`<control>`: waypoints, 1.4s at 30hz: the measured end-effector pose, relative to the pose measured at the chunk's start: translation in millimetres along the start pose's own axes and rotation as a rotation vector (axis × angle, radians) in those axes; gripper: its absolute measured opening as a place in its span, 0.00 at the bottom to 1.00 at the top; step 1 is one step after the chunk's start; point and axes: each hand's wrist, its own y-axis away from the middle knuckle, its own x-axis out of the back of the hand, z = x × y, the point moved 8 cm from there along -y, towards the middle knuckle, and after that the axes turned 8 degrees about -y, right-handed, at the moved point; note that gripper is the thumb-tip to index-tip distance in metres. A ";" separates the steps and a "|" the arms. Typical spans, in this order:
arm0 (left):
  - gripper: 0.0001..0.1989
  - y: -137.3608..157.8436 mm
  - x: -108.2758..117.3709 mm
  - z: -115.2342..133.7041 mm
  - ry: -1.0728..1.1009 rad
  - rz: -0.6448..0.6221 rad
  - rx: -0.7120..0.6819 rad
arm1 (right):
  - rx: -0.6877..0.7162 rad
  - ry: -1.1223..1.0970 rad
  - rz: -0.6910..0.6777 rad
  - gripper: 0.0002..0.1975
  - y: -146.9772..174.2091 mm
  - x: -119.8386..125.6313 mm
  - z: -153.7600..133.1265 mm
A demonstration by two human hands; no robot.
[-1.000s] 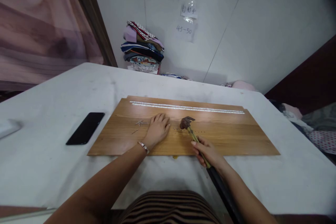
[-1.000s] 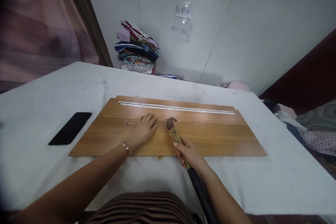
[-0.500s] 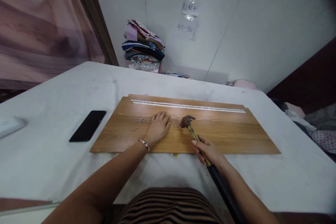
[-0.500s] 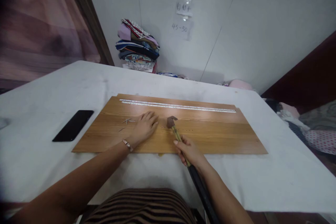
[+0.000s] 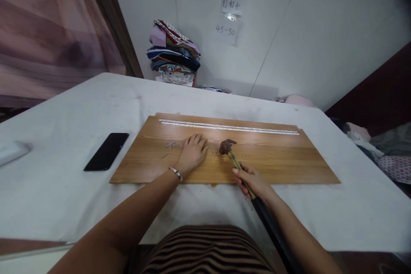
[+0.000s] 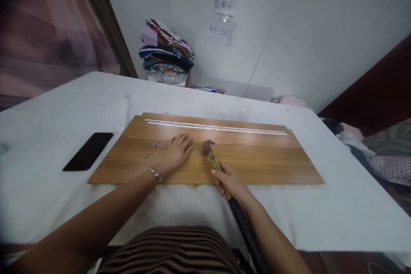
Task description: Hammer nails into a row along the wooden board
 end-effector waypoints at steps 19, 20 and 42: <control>0.18 -0.9 -2.5 -1.7 0.010 0.013 0.027 | -0.020 -0.026 0.024 0.30 -6.6 6.0 5.6; 0.18 -0.9 -2.4 -1.4 0.001 0.011 0.023 | -0.021 -0.024 0.029 0.30 -6.5 6.6 4.8; 0.18 -3.8 8.9 -18.3 0.316 0.051 0.127 | 0.086 -0.041 0.170 0.22 -13.3 32.9 -36.7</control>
